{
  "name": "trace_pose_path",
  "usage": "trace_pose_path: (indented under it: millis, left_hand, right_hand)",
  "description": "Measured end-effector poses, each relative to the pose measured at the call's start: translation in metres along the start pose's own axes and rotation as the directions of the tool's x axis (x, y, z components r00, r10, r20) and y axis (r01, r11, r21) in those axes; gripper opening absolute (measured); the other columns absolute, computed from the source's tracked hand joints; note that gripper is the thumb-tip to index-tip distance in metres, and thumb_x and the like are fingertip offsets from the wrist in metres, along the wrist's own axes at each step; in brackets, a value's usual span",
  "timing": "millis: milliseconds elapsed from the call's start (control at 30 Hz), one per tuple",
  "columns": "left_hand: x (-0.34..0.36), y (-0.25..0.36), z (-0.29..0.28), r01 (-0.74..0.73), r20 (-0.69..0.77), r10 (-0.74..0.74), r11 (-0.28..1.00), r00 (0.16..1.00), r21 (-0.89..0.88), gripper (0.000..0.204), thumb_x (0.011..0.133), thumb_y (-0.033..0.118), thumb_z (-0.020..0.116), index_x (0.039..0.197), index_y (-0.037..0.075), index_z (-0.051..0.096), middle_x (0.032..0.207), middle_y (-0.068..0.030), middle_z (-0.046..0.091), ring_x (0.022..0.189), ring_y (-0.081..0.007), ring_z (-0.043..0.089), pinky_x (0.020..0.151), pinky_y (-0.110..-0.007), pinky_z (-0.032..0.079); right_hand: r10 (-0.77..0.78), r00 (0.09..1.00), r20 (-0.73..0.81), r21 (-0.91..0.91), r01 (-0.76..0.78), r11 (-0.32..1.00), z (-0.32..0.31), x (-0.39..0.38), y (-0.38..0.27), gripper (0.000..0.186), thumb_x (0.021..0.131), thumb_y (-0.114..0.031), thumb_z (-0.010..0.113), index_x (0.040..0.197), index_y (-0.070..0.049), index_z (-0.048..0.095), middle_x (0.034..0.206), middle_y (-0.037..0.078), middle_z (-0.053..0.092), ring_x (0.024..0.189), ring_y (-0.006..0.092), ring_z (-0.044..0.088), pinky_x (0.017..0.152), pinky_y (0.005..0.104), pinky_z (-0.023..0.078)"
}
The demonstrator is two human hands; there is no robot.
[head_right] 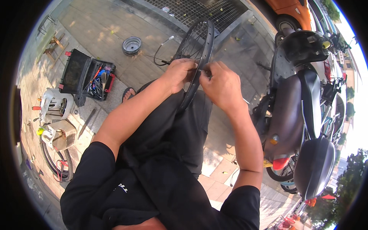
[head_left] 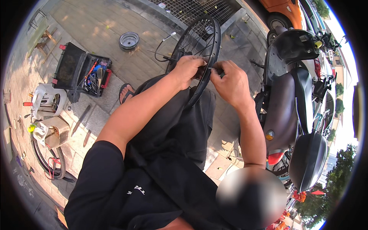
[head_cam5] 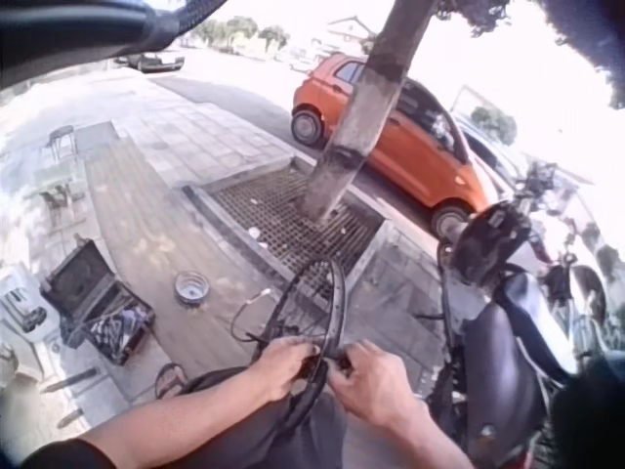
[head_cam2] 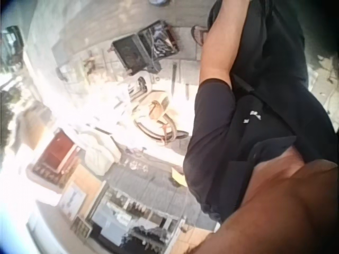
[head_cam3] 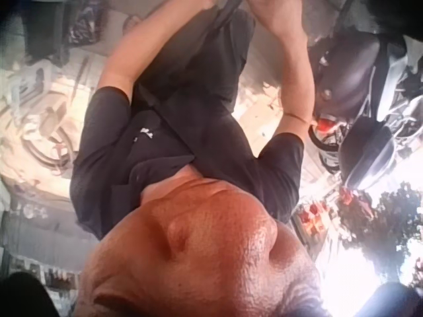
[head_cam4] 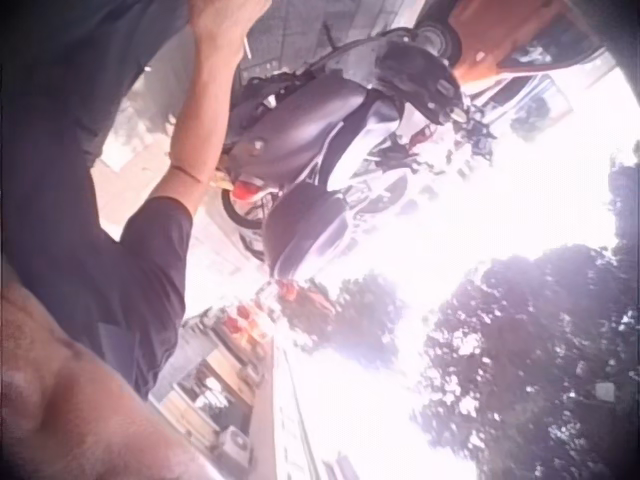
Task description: The person sits on the ground and uses a screwdriver to adjust the spokes of a bicycle wheel. They rotate the wheel and repeatedly tighten or loosen the spoke nipples to true the wheel.
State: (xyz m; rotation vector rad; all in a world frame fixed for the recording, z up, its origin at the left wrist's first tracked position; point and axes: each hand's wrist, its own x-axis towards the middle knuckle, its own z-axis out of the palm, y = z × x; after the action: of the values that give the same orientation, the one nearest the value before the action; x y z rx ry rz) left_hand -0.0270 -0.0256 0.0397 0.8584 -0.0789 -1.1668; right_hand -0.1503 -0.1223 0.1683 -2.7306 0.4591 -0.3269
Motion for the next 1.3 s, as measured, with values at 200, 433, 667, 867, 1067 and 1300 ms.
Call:
trace_pose_path:
  millis: [200,433,667,867,1067,1300]
  left_hand:
    - [-0.002,0.006,0.001,0.011,0.004,-0.011,1.000,1.000,-0.005,0.020,0.099,0.010,0.063,0.111,-0.002,0.074,0.095,-0.0078,0.072,0.080,-0.0174,0.070,0.075,-0.033,0.057]
    - [-0.003,0.007,0.001,0.014,0.004,-0.014,1.000,1.000,-0.008,0.021,0.098,0.009,0.061,0.111,-0.002,0.074,0.093,-0.0067,0.071,0.076,-0.0153,0.067,0.070,-0.031,0.054]
    - [-0.001,0.007,-0.002,0.001,0.029,0.000,1.000,1.000,-0.031,0.019,0.099,0.010,0.061,0.107,-0.002,0.073,0.088,-0.0064,0.071,0.072,-0.0151,0.066,0.066,-0.031,0.053]
    - [-0.003,0.007,-0.002,-0.010,0.028,0.011,0.999,1.000,-0.032,0.020,0.099,0.010,0.060,0.108,-0.002,0.073,0.089,-0.0070,0.072,0.072,-0.0146,0.066,0.065,-0.030,0.052]
    - [-0.003,0.006,0.000,-0.023,0.005,0.023,1.000,1.000,0.018,0.022,0.100,0.011,0.059,0.110,-0.001,0.074,0.092,-0.0067,0.074,0.074,-0.0147,0.067,0.068,-0.030,0.053]
    - [0.004,0.002,-0.008,-0.086,0.060,0.079,0.989,0.995,0.121,0.024,0.101,0.015,0.060,0.113,0.000,0.075,0.095,-0.0059,0.075,0.081,-0.0145,0.069,0.074,-0.030,0.054]
  right_hand:
    - [0.113,0.991,0.077,-0.049,-0.110,0.993,-0.004,0.012,-0.015,0.022,0.088,-0.021,0.070,0.095,-0.001,0.078,0.098,0.020,0.075,0.092,0.0428,0.072,0.083,0.0486,0.056]
    - [0.148,0.982,0.115,-0.124,-0.133,0.983,-0.002,0.020,-0.027,0.022,0.088,-0.021,0.069,0.093,-0.001,0.077,0.095,0.022,0.074,0.092,0.0431,0.071,0.083,0.0498,0.056]
    - [0.130,0.976,0.176,-0.226,-0.088,0.970,-0.006,0.028,-0.035,0.019,0.089,-0.020,0.069,0.088,-0.002,0.075,0.094,0.021,0.074,0.092,0.0433,0.071,0.083,0.0519,0.056]
    - [0.134,0.955,0.265,-0.285,-0.056,0.957,-0.013,0.036,-0.039,0.020,0.089,-0.020,0.071,0.099,-0.003,0.076,0.097,0.021,0.075,0.095,0.0440,0.071,0.084,0.0523,0.056]
    - [0.162,0.958,0.235,-0.026,-0.160,0.987,-0.018,0.022,-0.033,0.026,0.089,-0.016,0.070,0.110,-0.001,0.076,0.101,0.021,0.076,0.096,0.0431,0.073,0.086,0.0489,0.057]
    - [0.231,0.966,0.112,0.072,-0.240,0.968,0.003,0.007,-0.028,0.032,0.092,-0.018,0.072,0.118,-0.001,0.075,0.100,0.019,0.078,0.094,0.0345,0.076,0.087,0.0391,0.057]
